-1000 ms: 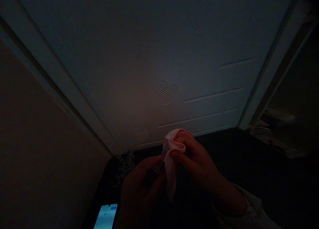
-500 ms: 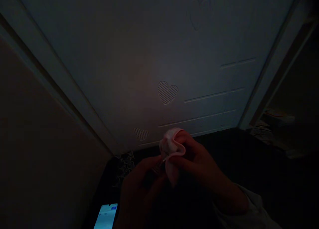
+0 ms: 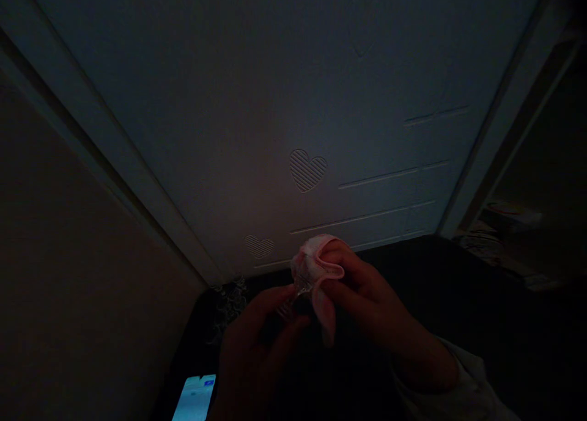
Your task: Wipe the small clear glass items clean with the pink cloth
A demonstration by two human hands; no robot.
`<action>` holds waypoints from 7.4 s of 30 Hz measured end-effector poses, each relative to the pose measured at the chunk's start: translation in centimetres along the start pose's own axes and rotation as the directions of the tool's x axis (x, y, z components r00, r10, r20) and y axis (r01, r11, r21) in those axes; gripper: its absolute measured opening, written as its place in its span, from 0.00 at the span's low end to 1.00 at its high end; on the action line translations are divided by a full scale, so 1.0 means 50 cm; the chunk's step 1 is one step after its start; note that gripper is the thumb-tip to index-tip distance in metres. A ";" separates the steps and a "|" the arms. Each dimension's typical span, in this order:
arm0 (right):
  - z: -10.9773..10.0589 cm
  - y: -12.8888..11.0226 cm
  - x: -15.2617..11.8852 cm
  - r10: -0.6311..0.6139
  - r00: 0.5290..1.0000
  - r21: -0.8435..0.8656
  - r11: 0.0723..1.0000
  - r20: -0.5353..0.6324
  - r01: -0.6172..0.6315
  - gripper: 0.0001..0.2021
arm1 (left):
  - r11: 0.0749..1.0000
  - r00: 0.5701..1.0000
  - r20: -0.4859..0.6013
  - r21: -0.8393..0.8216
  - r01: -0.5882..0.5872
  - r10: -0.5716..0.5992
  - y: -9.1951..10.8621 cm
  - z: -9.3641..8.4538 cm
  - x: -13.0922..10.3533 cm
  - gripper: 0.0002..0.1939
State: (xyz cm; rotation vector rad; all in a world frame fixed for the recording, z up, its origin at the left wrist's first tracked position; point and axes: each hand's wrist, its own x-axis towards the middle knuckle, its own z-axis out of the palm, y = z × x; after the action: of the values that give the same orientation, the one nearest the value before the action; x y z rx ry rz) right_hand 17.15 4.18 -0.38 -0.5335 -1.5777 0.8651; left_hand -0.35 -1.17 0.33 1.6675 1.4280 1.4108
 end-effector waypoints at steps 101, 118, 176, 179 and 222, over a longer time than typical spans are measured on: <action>0.006 -0.033 -0.004 0.098 0.972 -0.142 0.988 0.216 -0.068 0.11 | 0.944 0.980 0.045 -0.262 0.199 -0.194 0.002 -0.024 0.011 0.02; 0.007 -0.032 -0.007 0.200 0.953 -0.128 0.976 0.229 -0.174 0.12 | 0.965 0.989 0.073 -0.221 0.143 -0.130 0.014 -0.038 0.008 0.16; -0.006 -0.058 0.001 0.296 0.859 0.042 0.938 0.419 -0.344 0.09 | 0.918 0.967 0.217 -0.340 0.203 -0.134 0.037 -0.066 0.013 0.16; -0.003 -0.057 -0.002 0.293 0.860 0.085 0.930 0.419 -0.358 0.08 | 0.917 0.963 0.228 -0.335 0.216 -0.144 0.038 -0.068 0.016 0.16; 0.012 -0.003 -0.003 -0.466 0.851 -0.479 0.705 0.241 0.522 0.14 | 0.959 0.958 0.054 0.068 0.276 -0.280 0.008 -0.027 0.024 0.17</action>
State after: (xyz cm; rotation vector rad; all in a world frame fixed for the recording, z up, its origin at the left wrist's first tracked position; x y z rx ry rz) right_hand 16.61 3.85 -0.39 -0.4100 -1.9406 0.0232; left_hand -1.56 -0.47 1.53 1.4637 1.6101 1.1593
